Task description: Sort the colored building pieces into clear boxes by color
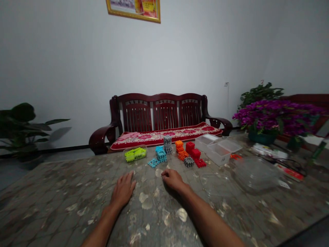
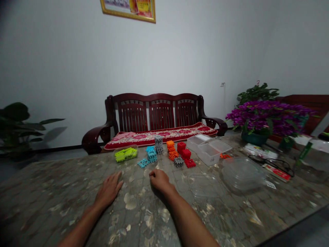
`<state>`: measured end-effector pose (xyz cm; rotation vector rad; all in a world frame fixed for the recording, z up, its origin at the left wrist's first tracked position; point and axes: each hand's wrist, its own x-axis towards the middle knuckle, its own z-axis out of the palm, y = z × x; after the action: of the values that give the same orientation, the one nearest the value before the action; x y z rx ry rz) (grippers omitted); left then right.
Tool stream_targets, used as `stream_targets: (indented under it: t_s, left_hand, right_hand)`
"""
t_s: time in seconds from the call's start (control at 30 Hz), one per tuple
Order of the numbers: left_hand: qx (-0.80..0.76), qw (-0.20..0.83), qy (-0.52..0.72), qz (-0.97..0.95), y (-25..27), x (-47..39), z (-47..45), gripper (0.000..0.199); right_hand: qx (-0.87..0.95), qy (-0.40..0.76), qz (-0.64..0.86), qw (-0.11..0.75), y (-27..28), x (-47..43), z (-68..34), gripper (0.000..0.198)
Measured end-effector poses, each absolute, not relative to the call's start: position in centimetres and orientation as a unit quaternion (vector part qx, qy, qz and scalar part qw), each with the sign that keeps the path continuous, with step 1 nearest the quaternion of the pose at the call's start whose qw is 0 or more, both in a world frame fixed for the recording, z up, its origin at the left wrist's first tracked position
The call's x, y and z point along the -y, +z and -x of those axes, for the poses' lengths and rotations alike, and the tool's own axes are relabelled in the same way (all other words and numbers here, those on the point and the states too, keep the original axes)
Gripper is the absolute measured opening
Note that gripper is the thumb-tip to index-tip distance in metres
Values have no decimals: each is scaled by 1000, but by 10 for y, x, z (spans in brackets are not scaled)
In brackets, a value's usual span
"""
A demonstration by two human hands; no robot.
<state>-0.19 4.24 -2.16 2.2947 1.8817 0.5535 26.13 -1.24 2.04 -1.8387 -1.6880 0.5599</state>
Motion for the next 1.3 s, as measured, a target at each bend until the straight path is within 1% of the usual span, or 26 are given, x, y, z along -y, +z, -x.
stream_targets:
  t_s: [0.07,0.17,0.27,0.3,0.37,0.43,0.5,0.57,0.63,0.7,0.83,0.97,1.1,1.2,1.3]
  left_hand:
    - [-621,-1,101,-777,-20,-34,-2,50]
    - [-626,-40,47,-777,-16,-26,-5,51]
    - [-630,-45,39,-775,-12,-21,-6,51]
    - [-630,-45,42,-774,-11,-20,-7,51]
    - [-630,-43,49,-773,-9,-17,-8,50]
    - [-632,-40,57,-772,-8,-16,-8,49]
    - [-630,-37,69,-773,-8,-15,-8,48]
    - [-627,-36,81,-774,-8,-14,-8,48]
    - [-627,-38,87,-773,-8,-14,-8,47]
    - [-628,-37,89,-772,-7,-13,-8,46]
    - [-626,-30,101,-772,-9,-13,-8,46]
    - [-623,-27,130,-771,-14,-14,-6,45]
    - [-616,2,176,-768,-17,-15,-4,42]
    - [-583,47,221,-780,-17,-13,-3,38]
    - [-511,141,307,-790,-16,-6,-8,39]
  right_hand:
    - [649,208,669,295,32,19,-273,27]
    - [660,157,659,326,55,40,-309,32]
    - [638,-41,690,340,78,71,-366,33]
    - [614,-111,711,324,84,82,-387,33]
    - [562,-219,754,259,91,104,-429,34]
    - [517,-284,787,180,93,124,-464,35]
    - [482,-308,812,116,90,141,-491,38]
    - [457,-309,831,68,84,153,-509,35]
    - [458,-308,833,42,77,161,-522,28]
    - [472,-312,824,37,70,165,-530,22]
    - [493,-337,800,59,60,167,-538,24]
    - [508,-374,769,98,64,168,-536,25]
    - [569,-393,702,167,79,160,-506,30]
    - [657,-338,625,254,87,144,-453,28]
    - [727,-249,545,334,83,123,-380,23]
